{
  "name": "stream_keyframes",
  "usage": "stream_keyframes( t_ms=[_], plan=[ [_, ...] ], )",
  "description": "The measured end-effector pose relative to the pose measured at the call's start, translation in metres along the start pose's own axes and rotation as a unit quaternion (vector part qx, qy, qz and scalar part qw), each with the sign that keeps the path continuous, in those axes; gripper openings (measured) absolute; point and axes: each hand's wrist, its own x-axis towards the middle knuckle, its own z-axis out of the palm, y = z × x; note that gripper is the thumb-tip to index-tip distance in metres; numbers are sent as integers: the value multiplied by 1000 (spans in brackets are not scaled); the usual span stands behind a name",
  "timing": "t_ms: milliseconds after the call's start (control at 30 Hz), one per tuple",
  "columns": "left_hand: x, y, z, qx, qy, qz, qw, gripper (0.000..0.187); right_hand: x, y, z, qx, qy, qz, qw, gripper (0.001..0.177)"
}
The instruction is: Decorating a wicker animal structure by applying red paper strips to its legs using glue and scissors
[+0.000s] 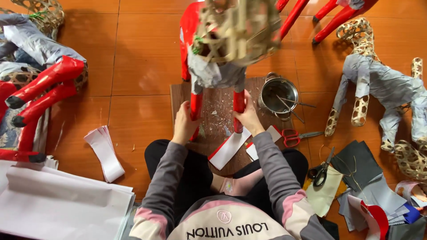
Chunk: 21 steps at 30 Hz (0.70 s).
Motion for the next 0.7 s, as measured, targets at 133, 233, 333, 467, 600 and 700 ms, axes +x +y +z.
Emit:
stream_keyframes(
  t_ms=[133, 233, 333, 467, 600, 700],
  plan=[
    [16, -25, 31, -35, -3, -11, 999, 68, 3, 25, 10, -63, 26, -8, 998, 72],
    [43, -39, 39, -7, 10, -10, 1000, 60, 22, 25, 5, -116, 69, -72, 988, 69],
    [71, -51, 44, -8, -2, 7, 1000, 63, 36, 19, 4, -120, 73, -111, 984, 67],
    [87, -62, 58, 31, -31, 12, 999, 57, 40, 30, 8, -107, 65, -77, 989, 67],
    [93, -65, 43, 57, -61, 29, 996, 51, 39, 19, 13, -101, 58, -37, 993, 65],
    [96, -79, 49, 55, -58, 28, 996, 55, 41, 23, 15, -108, 70, -55, 990, 66]
  ],
)
